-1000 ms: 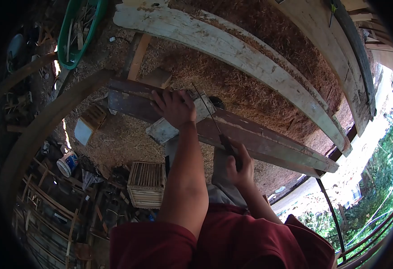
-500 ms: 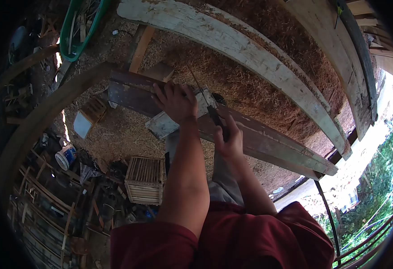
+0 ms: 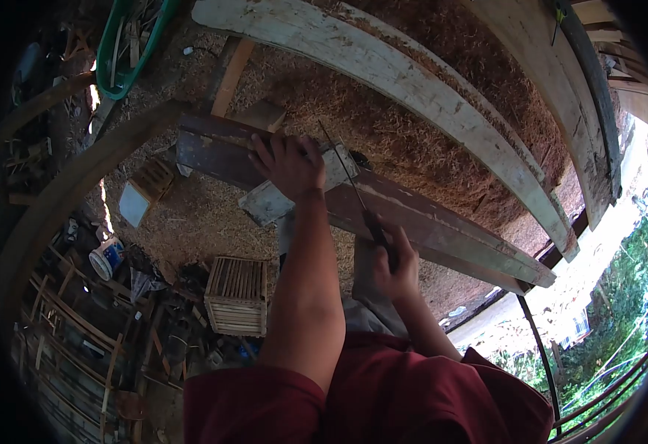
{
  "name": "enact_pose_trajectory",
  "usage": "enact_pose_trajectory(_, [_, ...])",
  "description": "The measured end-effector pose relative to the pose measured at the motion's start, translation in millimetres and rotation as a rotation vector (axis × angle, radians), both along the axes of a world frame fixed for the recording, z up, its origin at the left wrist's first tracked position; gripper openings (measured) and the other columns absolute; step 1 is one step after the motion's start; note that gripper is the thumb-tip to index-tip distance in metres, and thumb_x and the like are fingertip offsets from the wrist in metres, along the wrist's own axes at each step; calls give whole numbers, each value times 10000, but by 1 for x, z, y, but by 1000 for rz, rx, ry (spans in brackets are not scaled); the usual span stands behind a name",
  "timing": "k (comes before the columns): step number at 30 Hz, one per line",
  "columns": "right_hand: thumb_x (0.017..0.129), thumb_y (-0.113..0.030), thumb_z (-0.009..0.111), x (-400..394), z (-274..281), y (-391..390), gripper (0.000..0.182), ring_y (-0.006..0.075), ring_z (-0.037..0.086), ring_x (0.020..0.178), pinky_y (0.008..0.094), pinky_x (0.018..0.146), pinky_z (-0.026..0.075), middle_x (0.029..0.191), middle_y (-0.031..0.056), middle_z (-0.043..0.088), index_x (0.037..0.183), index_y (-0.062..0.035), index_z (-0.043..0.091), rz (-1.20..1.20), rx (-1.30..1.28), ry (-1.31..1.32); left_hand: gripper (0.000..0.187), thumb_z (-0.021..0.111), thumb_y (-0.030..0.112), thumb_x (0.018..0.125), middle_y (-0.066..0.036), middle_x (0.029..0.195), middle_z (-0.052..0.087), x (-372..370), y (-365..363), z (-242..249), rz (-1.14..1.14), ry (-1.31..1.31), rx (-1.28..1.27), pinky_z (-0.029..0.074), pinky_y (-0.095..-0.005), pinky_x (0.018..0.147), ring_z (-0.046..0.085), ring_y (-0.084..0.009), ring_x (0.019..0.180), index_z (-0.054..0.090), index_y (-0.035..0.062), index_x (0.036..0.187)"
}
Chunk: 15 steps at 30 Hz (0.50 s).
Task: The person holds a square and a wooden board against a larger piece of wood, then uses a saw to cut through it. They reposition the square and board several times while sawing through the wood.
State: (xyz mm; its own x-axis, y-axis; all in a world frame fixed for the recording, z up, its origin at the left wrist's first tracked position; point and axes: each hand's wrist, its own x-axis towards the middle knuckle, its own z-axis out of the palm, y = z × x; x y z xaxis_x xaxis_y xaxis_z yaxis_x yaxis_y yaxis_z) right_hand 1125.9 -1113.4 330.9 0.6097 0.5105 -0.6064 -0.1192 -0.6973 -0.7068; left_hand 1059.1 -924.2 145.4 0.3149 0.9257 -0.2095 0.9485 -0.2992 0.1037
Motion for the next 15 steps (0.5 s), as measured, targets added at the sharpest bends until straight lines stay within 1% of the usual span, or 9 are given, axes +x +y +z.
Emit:
enact_pose_trajectory(2, [966, -188, 593, 1, -10, -2, 526, 299, 781, 709, 410, 662, 579, 760, 184, 712, 1478, -72, 583, 26, 86, -81, 474, 447, 445, 1067, -93, 1431, 604, 5, 4, 1, 6, -12, 0, 185, -670, 1300, 316, -396, 1583, 790, 122, 1019])
enact_pose_trajectory(4, [966, -196, 586, 6, -17, 26, 524, 306, 792, 737, 399, 681, 591, 793, 175, 730, 1474, -71, 584, 22, -48, 25, 471, 450, 446, 1067, -93, 1427, 606, 5, 3, 3, 4, -26, 1, 187, -671, 1299, 317, -396, 1582, 790, 123, 1018])
enact_pose_trajectory(7, [957, -176, 588, 4, -48, 45, 526, 327, 796, 758, 401, 715, 601, 818, 169, 742, 1474, -79, 584, 61, -69, 18, 469, 455, 443, 1066, -97, 1412, 608, 4, 2, -1, -10, 9, 32, 186, -670, 1303, 315, -396, 1583, 787, 118, 1006])
enact_pose_trajectory(8, [953, -167, 591, 5, -41, 42, 528, 333, 793, 753, 409, 716, 601, 819, 173, 741, 1473, -81, 584, 34, -51, 29, 470, 457, 444, 1065, -102, 1405, 609, 6, 6, -5, -8, -20, 53, 185, -669, 1304, 314, -396, 1584, 787, 114, 1006])
enact_pose_trajectory(10, [945, -151, 597, 1, -2, 12, 531, 347, 788, 744, 425, 719, 600, 822, 181, 739, 1471, -85, 585, -25, -43, 68, 472, 462, 445, 1064, -111, 1391, 612, 1, 1, -6, -7, -62, 64, 182, -668, 1307, 312, -396, 1585, 785, 106, 1005])
enact_pose_trajectory(11, [938, -128, 597, -3, 1, -5, 535, 342, 786, 739, 425, 724, 601, 832, 189, 741, 1472, -90, 585, 13, 44, -58, 475, 464, 447, 1063, -112, 1387, 613, 3, 1, -4, -2, -51, 38, 182, -667, 1308, 312, -395, 1585, 785, 103, 1000])
enact_pose_trajectory(14, [931, -133, 599, -2, -6, 9, 528, 348, 784, 740, 423, 727, 600, 811, 191, 733, 1457, -88, 593, 9, 20, -51, 478, 469, 453, 1063, -111, 1380, 615, 6, 4, 2, 5, -27, 12, 185, -667, 1308, 313, -396, 1584, 783, 101, 989])
enact_pose_trajectory(15, [916, -132, 605, -1, -25, 23, 526, 347, 783, 737, 411, 732, 597, 777, 177, 719, 1441, -90, 605, 24, -60, 9, 475, 470, 455, 1063, -109, 1381, 615, 5, 4, 0, -9, -23, 24, 188, -668, 1307, 313, -399, 1583, 781, 104, 988])
